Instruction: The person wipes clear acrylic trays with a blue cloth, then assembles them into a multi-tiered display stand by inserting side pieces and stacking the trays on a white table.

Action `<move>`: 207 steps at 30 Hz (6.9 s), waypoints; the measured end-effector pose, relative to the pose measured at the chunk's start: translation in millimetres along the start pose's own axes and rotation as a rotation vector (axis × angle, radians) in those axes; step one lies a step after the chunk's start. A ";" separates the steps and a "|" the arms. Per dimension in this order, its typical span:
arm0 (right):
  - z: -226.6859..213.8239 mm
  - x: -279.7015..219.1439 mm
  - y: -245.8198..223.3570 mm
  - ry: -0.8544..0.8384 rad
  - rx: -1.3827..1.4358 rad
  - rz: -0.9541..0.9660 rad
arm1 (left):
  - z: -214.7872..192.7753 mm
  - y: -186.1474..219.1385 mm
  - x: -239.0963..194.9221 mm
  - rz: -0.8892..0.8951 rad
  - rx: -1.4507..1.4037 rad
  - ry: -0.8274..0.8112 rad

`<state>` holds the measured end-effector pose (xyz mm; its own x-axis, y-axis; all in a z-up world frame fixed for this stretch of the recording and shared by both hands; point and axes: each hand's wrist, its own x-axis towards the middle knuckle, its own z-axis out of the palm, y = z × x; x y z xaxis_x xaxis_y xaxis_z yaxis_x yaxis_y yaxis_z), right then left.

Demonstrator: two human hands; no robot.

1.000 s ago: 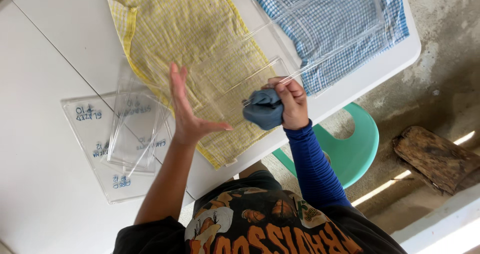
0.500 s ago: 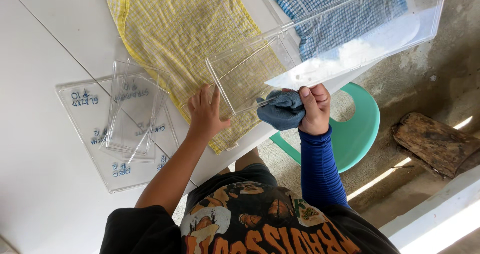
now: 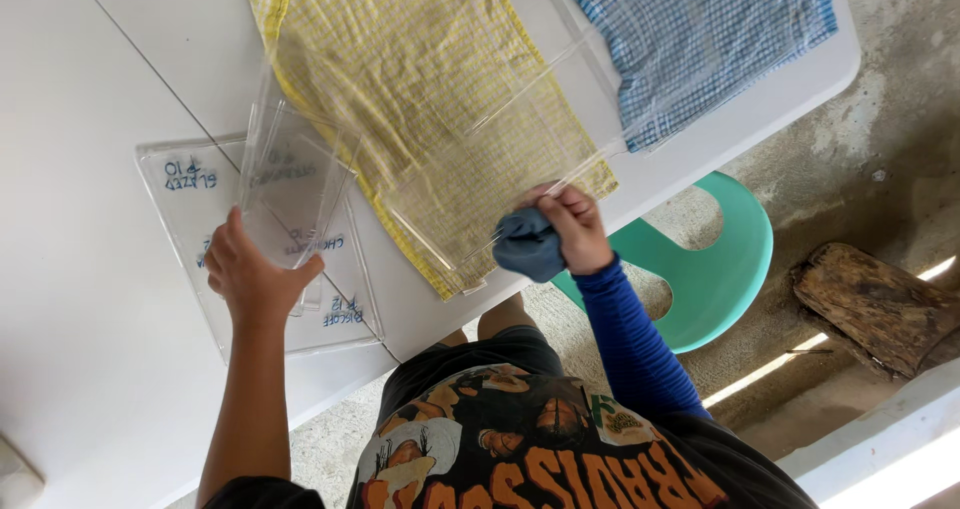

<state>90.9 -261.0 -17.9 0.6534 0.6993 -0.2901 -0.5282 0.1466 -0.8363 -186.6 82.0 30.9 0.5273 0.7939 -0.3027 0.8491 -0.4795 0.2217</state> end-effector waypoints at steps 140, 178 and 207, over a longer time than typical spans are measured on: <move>-77.9 69.6 81.4 0.500 -1.786 -0.250 | 142.1 70.5 -90.4 0.476 -0.010 0.010; 68.2 -22.1 159.6 -0.533 -1.532 -0.357 | 143.0 88.8 -81.8 0.484 0.337 0.018; -249.8 55.6 -27.3 0.698 -1.180 0.280 | 134.8 217.8 -37.9 0.712 0.133 -0.150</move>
<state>277.1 -400.9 -127.3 0.9194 0.0680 -0.3873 -0.1501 -0.8497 -0.5054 -17.4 -102.9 -34.3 0.9425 0.2181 -0.2534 0.2909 -0.9084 0.3002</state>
